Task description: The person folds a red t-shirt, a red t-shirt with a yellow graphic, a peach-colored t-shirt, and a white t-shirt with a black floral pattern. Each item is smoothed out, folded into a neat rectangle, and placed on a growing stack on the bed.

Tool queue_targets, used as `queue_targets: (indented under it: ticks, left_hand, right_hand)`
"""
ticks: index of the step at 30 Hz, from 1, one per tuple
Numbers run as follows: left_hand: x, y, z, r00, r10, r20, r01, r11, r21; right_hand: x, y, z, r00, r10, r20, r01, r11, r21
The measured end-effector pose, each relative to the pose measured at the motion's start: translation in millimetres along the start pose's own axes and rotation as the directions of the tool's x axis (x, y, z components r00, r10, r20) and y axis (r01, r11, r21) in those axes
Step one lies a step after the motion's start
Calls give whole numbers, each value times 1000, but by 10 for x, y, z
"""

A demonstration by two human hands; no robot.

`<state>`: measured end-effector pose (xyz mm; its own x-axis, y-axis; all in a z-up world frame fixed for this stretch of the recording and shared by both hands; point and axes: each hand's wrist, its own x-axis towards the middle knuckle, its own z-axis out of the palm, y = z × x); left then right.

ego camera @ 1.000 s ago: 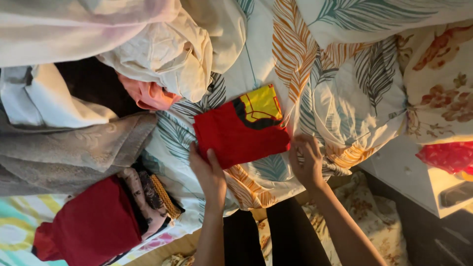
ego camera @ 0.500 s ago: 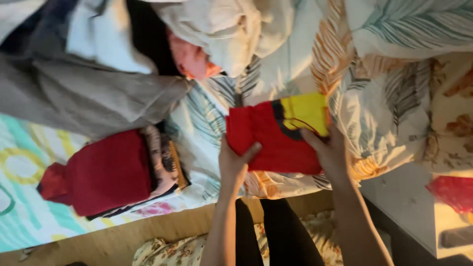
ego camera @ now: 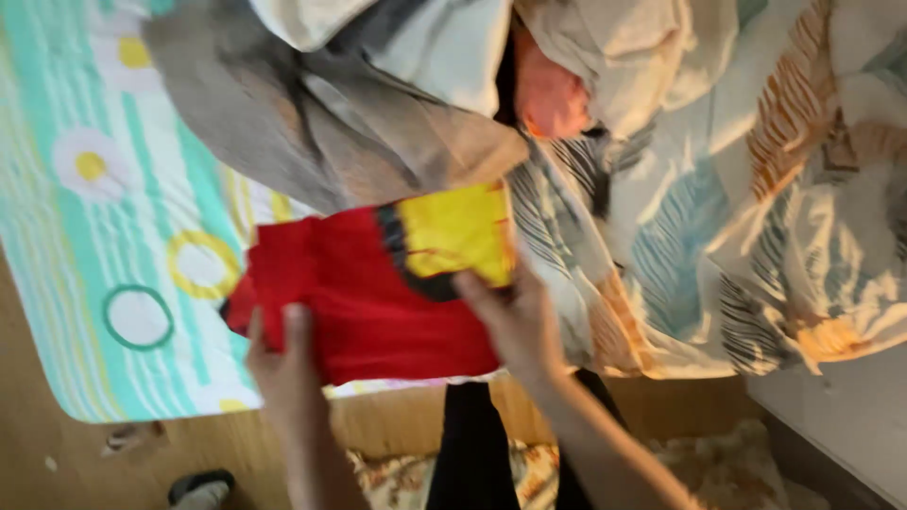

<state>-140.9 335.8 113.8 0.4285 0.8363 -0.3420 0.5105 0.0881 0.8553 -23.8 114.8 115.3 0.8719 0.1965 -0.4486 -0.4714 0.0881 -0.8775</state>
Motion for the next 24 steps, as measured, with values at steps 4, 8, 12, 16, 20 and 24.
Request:
queue_targets:
  ticks: [4, 8, 12, 16, 20, 24]
  left_hand:
    - [529, -746, -259, 991, -126, -35, 130, 983, 130]
    - [562, -1430, -126, 997, 54, 57, -78, 764, 640]
    - [71, -760, -91, 993, 72, 92, -101, 924, 369]
    - [4, -625, -101, 972, 176, 154, -215, 932, 292]
    - [-49, -974, -219, 968, 83, 236, -175, 900, 399]
    - [-126, -705, -109, 936, 271, 225, -352, 708, 612]
  right_hand:
    - [108, 720, 515, 997, -83, -2, 82, 988, -132]
    - [232, 1271, 543, 913, -407, -10, 216, 506, -835]
    - [99, 1169, 475, 924, -382, -11, 225, 568, -792]
    - [-51, 905, 379, 991, -99, -86, 29, 808, -588]
    - [-211, 1289, 128, 942, -327, 71, 286, 676, -679]
    - [-153, 764, 417, 986, -162, 34, 65, 190, -980]
